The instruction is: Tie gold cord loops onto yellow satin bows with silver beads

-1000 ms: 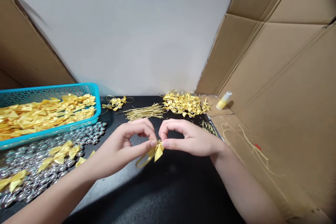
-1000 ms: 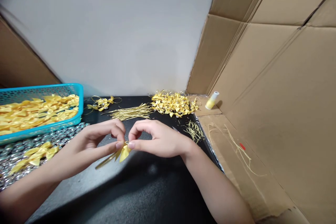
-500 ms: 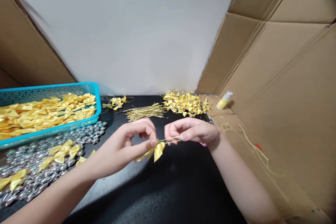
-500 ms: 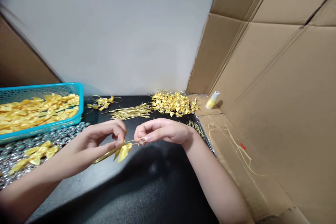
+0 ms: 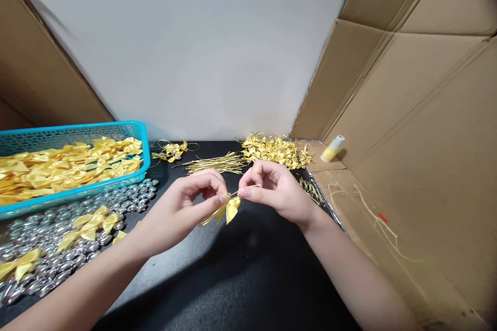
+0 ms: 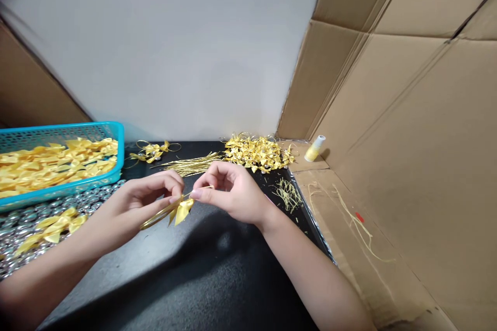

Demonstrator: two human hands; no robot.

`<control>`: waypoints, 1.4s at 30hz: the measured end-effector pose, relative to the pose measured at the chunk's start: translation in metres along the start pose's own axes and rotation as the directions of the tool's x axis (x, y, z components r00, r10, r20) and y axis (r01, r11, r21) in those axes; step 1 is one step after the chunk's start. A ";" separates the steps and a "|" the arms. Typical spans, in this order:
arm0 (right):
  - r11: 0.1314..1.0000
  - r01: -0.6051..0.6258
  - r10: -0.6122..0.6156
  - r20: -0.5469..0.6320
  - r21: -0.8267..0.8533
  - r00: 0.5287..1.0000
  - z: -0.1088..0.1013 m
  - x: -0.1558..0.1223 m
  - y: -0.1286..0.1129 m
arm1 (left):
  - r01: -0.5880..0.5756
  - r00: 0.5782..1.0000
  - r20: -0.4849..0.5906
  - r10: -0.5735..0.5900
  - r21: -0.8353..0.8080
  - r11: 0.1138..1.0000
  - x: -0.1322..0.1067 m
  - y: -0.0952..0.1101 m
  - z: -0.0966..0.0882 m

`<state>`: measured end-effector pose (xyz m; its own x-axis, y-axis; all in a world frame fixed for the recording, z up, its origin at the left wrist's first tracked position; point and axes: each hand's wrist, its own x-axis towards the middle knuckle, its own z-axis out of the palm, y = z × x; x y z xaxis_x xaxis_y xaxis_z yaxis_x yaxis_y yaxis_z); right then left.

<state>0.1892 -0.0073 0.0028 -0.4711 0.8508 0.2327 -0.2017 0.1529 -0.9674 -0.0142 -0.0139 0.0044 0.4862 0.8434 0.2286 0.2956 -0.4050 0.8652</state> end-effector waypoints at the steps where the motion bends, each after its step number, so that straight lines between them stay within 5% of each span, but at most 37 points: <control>1: 0.997 -0.047 0.045 0.040 0.067 0.998 -0.002 0.001 0.001 | -0.002 1.000 0.002 0.002 0.007 1.000 0.000 0.000 0.000; 5: 0.977 -0.189 0.174 0.143 0.096 0.974 -0.007 0.002 -0.001 | -0.017 1.000 -0.004 0.017 0.019 1.000 0.000 -0.001 0.001; 12: 0.870 -0.155 0.195 0.036 -0.468 0.980 -0.003 -0.008 -0.013 | -0.027 0.999 0.021 0.026 0.064 0.998 0.000 -0.004 0.005; 14: 0.894 -0.125 0.164 0.054 -0.431 0.985 -0.003 -0.007 -0.012 | -0.027 0.999 0.031 0.025 0.069 0.997 0.001 -0.003 0.005; 17: 0.990 -0.074 0.082 0.066 -0.119 0.994 -0.007 -0.001 -0.006 | -0.003 1.000 0.019 0.002 0.048 0.999 0.001 -0.001 0.005; 22: 0.960 -0.015 -0.027 0.146 0.279 0.989 -0.017 0.007 0.008 | 0.013 1.000 0.017 -0.013 0.013 1.000 -0.001 0.002 0.002; 29: 0.949 -0.195 0.248 0.204 -0.248 0.947 -0.019 0.003 -0.003 | -0.025 0.999 -0.038 0.027 0.049 0.998 0.001 -0.004 0.001; 34: 0.975 -0.059 0.105 0.211 -0.216 0.972 -0.012 0.001 -0.007 | -0.134 0.987 -0.065 0.145 0.153 0.979 -0.001 -0.003 0.005; 42: 0.974 0.101 -0.096 0.030 -0.205 0.995 0.001 -0.004 -0.002 | -0.242 0.953 -0.105 0.282 0.290 0.926 -0.005 0.004 0.008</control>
<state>0.1904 -0.0115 0.0038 -0.4748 0.8168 0.3278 -0.0676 0.3375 -0.9389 -0.0091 -0.0223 0.0029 0.4603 0.7270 0.5094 0.3949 -0.6816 0.6160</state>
